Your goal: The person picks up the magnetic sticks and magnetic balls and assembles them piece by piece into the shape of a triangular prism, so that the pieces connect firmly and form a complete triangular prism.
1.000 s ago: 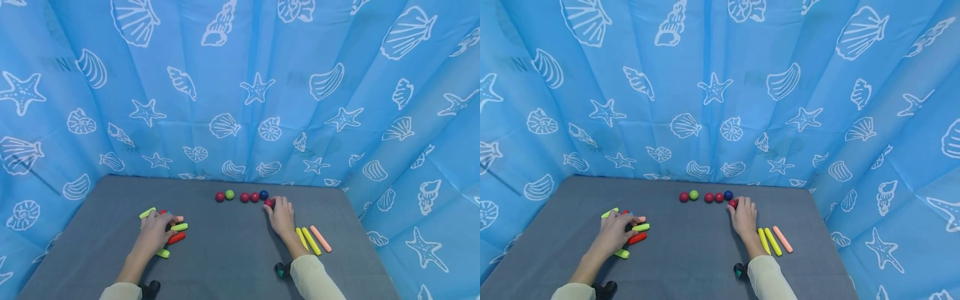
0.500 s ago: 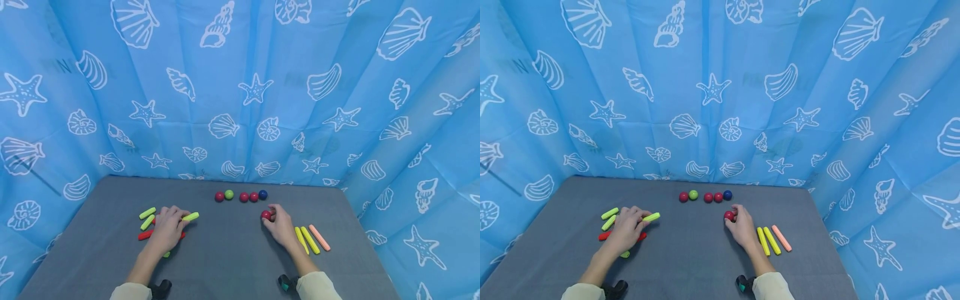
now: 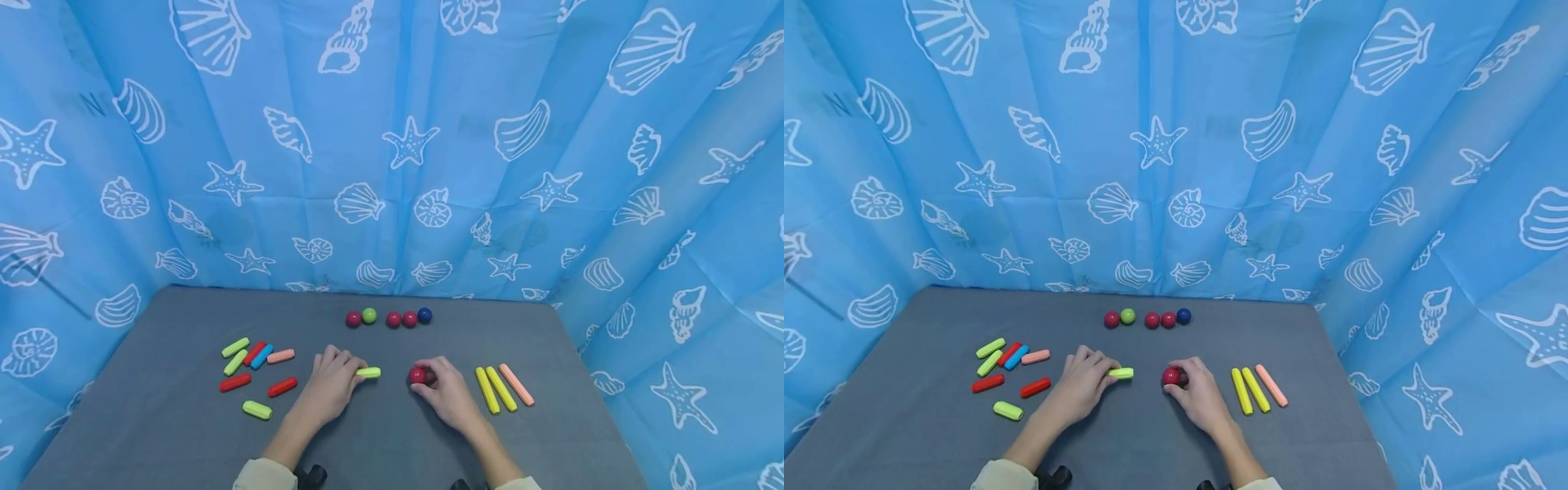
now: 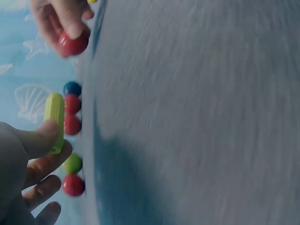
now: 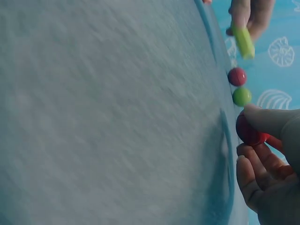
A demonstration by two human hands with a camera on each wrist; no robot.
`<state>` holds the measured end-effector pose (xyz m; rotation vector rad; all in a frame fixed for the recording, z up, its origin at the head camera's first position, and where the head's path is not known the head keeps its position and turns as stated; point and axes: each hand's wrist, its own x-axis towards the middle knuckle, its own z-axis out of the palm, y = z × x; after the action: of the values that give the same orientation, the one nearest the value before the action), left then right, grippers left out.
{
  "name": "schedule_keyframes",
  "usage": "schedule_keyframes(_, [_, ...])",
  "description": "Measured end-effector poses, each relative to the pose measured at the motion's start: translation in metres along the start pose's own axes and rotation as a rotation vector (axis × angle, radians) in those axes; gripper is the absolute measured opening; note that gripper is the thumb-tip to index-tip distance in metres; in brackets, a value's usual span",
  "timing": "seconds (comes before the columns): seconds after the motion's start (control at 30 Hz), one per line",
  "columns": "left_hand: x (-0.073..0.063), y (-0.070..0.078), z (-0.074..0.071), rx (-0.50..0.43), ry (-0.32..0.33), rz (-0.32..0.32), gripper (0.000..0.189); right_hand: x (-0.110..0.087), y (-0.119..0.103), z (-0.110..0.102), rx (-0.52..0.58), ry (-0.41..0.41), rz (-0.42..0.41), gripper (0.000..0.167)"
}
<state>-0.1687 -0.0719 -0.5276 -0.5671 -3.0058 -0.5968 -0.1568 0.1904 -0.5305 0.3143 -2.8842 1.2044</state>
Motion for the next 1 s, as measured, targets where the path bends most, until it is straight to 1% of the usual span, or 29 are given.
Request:
schedule_keyframes(0.13, [0.004,0.014,0.011,0.021,-0.035,0.026,0.025,-0.005,-0.002,0.004,0.021,-0.043,-0.019,0.04])
schedule_keyframes(0.27, [0.006,0.023,0.019,0.036,-0.036,0.06,0.021,-0.006,-0.004,0.008,0.058,-0.058,-0.051,0.04])
schedule_keyframes(0.4, [0.006,0.026,0.025,0.042,0.016,0.076,0.019,-0.003,-0.006,0.014,0.065,-0.043,-0.109,0.039])
schedule_keyframes(0.47, [0.006,0.026,0.026,0.038,0.04,0.079,0.019,-0.002,-0.006,0.016,0.059,-0.032,-0.124,0.039])
schedule_keyframes(0.53, [0.006,0.026,0.026,0.024,0.039,0.079,0.019,-0.001,-0.005,0.017,0.05,-0.029,-0.132,0.039])
schedule_keyframes(0.6, [0.007,0.025,0.024,-0.002,0.016,0.072,0.022,-0.002,-0.003,0.017,0.054,-0.037,-0.122,0.039])
schedule_keyframes(0.7, [0.011,0.02,0.016,-0.073,0.002,0.028,0.031,-0.003,0.0,0.014,0.058,-0.061,-0.092,0.037])
schedule_keyframes(0.77, [0.018,0.013,0.007,-0.117,0.034,-0.021,0.036,-0.004,0.001,0.011,0.054,-0.08,-0.074,0.036])
schedule_keyframes(0.83, [0.029,0.003,-0.002,-0.151,0.096,-0.068,0.039,-0.003,0.002,0.009,0.042,-0.096,-0.073,0.036])
schedule_keyframes(0.9, [0.044,-0.009,-0.01,-0.169,0.153,-0.111,0.041,-0.001,0.003,0.007,0.038,-0.115,-0.073,0.035])
schedule_keyframes(0.93, [0.052,-0.014,-0.012,-0.176,0.172,-0.13,0.041,0.0,0.002,0.007,0.039,-0.124,-0.077,0.035])
schedule_keyframes(1.0, [0.067,-0.025,-0.015,-0.203,0.181,-0.168,0.044,0.003,0.001,0.005,0.043,-0.145,-0.079,0.034])
